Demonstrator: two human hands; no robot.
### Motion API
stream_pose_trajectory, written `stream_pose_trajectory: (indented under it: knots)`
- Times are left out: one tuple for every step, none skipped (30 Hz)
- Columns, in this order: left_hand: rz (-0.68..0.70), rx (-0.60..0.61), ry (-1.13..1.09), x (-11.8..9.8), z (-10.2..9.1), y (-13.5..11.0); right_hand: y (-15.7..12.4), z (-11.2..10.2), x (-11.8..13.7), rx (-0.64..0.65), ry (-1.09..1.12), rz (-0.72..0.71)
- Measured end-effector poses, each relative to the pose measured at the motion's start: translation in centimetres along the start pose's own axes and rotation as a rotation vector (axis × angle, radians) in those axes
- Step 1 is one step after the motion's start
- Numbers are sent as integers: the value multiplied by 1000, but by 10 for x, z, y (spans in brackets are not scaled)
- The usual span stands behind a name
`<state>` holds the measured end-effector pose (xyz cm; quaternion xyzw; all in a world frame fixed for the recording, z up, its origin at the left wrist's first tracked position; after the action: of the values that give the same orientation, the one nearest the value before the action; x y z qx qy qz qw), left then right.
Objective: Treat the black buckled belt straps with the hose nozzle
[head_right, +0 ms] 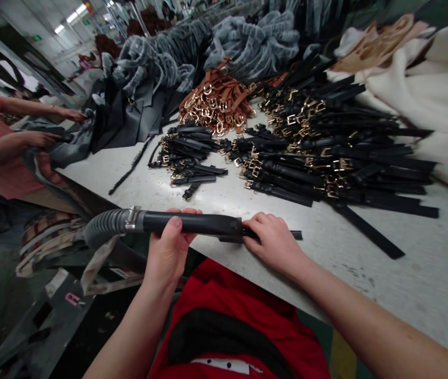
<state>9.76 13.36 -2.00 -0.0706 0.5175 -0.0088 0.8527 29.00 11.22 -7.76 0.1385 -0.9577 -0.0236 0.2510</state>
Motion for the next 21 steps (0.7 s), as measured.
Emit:
stream_pose_trajectory:
  knots:
    - [-7, -1, -1, 1, -1, 1, 0, 0, 0, -3, 6, 5]
    - [-11, -3, 0, 2, -3, 2, 1, -1, 0, -10, 10, 11]
    - [-9, -9, 1, 2, -5, 2, 1, -1, 1, -19, 11, 16]
    - [-4, -16, 4, 2, -6, 2, 1, -2, 2, -28, 9, 19]
    - [2, -22, 6, 1, -8, 3, 1, -3, 3, -37, 7, 22]
    - [7, -29, 9, 1, -9, 2, 1, -3, 3, -48, 7, 25]
    - [9, -37, 11, 1, -10, 2, 0, -4, 4, -59, 10, 25]
    - [7, -42, 13, 1, -10, 2, -1, -5, 4, -67, 15, 20]
    - [4, -45, 16, 1, -10, 1, -2, -5, 4, -69, 15, 12]
    - [1, -47, 19, 1, -10, 1, -3, -6, 3, -71, 7, 9]
    - [0, -47, 22, 1, -10, 1, -5, -6, 2, -73, -10, 11]
    - [-1, -48, 24, 1, -11, 0, -7, -7, 0, -77, -29, 17]
    - [-2, -48, 26, 0, -11, 0, -10, -9, -3, -80, -45, 27]
    - [-2, -49, 28, 0, -10, 0, -12, -10, -5, -83, -49, 36]
    - [-3, -49, 31, 0, -9, 0, -14, -11, -7, -83, -41, 38]
    - [-1, -50, 33, 1, -7, -1, -15, -11, -8, -76, -23, 31]
    - [2, -52, 35, 2, -5, -2, -16, -11, -8, -66, -3, 22]
    - [4, -54, 34, 3, -1, -2, -16, -11, -8, -58, 14, 18]
    - [2, -51, 34, 5, 3, -3, -16, -12, -9, -57, 27, 24]
    - [-4, -42, 36, 8, 7, -4, -17, -12, -10, -62, 36, 39]
    - [-18, -27, 41, 10, 12, -4, -17, -12, -11, -73, 44, 59]
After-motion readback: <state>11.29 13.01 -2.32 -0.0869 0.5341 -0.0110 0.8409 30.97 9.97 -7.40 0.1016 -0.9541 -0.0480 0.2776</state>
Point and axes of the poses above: each hand's wrist, its own y-axis towards the middle knuckle, its own z-axis out of the palm, x = y × z, the point moved 7 cm from there along y, towards the middle knuckle, and after that the axes turned 3 degrees about x, right-handed, at the moved point
